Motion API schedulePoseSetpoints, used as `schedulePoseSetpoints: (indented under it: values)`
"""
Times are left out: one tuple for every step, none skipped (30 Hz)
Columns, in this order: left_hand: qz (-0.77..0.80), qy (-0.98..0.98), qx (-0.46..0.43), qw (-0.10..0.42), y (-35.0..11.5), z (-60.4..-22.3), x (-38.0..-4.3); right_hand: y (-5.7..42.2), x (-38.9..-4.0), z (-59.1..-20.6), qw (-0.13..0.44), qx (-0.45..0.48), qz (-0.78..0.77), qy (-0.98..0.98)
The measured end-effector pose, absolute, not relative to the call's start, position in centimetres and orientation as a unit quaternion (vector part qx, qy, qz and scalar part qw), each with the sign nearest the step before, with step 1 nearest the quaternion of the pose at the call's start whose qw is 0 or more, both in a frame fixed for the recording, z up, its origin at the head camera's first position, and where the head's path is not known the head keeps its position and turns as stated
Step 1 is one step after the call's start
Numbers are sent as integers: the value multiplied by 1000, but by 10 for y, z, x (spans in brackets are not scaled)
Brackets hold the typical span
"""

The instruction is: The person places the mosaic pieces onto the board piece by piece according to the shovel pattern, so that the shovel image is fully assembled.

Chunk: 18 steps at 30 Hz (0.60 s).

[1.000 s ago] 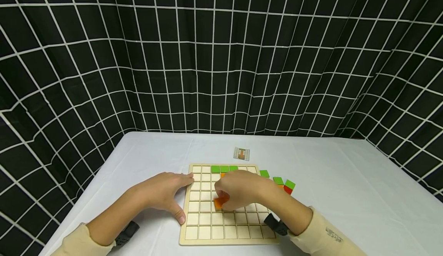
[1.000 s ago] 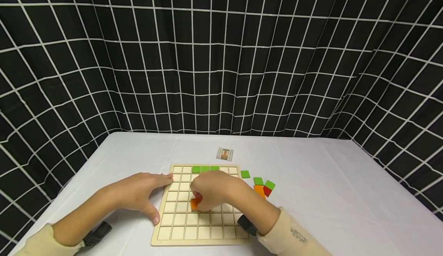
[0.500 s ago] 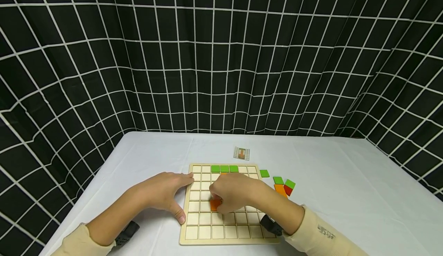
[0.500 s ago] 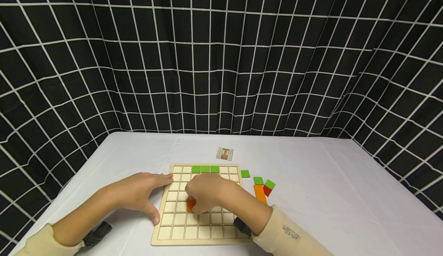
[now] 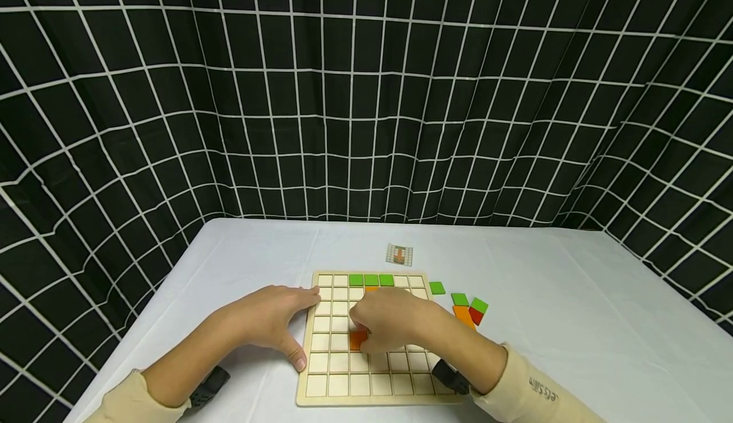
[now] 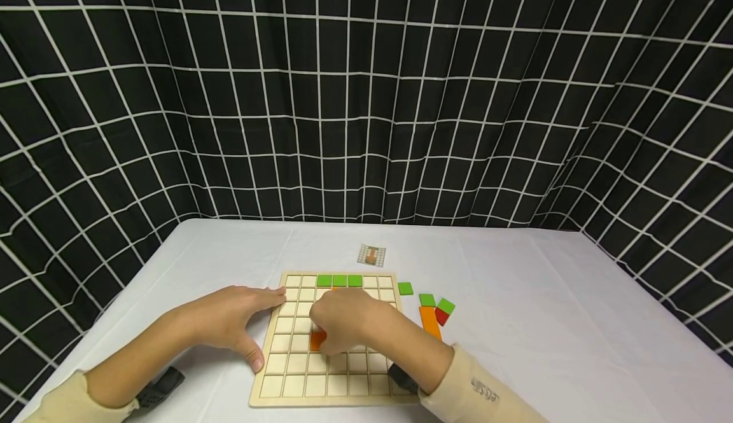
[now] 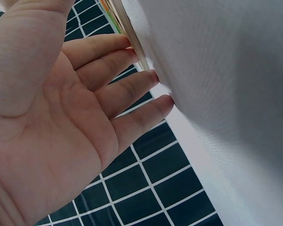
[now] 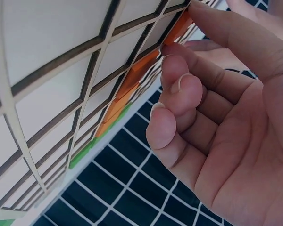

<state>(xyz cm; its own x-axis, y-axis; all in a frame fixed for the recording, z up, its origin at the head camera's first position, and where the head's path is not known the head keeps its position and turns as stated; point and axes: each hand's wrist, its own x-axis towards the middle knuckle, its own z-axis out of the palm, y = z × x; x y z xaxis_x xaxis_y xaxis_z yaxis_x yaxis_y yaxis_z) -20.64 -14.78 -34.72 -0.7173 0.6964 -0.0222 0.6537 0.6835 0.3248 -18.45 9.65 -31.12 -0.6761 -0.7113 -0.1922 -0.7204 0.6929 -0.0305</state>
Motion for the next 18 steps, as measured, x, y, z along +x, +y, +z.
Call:
schedulePoseSetpoints:
  values:
    - [148, 914, 370, 72, -148, -347, -206, 96, -184, -311, 93, -392, 25, 915]
    - [148, 914, 370, 73, -147, -347, -206, 96, -184, -312, 91, -392, 27, 915]
    - [148, 914, 370, 73, -147, -347, -206, 96, -183, -312, 90, -391, 29, 916]
    - [147, 914, 370, 73, -147, -347, -206, 96, -183, -313, 88, -391, 32, 916]
    - [148, 914, 370, 73, -147, -347, -206, 95, -182, -313, 85, -391, 36, 916]
    - [148, 914, 370, 73, -148, -347, -206, 95, -181, -313, 82, -390, 42, 916]
    - [148, 914, 370, 73, -148, -347, -205, 95, -179, -313, 78, -391, 49, 916]
    - [148, 914, 370, 73, -148, -347, -205, 96, -177, -313, 74, -392, 55, 915]
    - [148, 914, 370, 73, -148, -347, -205, 96, -175, -313, 68, -394, 63, 914]
    - [147, 914, 370, 73, -147, -347, -205, 97, -173, -313, 63, -397, 69, 913]
    - [147, 914, 370, 73, -147, -347, -205, 99, -170, -313, 59, -400, 71, 912]
    - [146, 914, 371, 73, -147, -347, -205, 101, -168, -312, 56, -404, 69, 911]
    - [145, 914, 371, 73, -147, -346, -205, 103, -166, -311, 56, -408, 62, 909]
    - [144, 915, 370, 73, -147, -346, -205, 107, -164, -310, 58, -413, 50, 908]
    - [143, 915, 370, 74, -147, -346, -205, 111, -163, -308, 62, -415, 34, 907]
    - [143, 915, 370, 74, -147, -346, -205, 116, -162, -306, 68, -417, 14, 906]
    - [142, 915, 369, 75, -147, -346, -205, 121, -162, -304, 73, -418, -2, 905]
    - [141, 916, 369, 75, -147, -345, -205, 128, -162, -301, 78, -418, -20, 905]
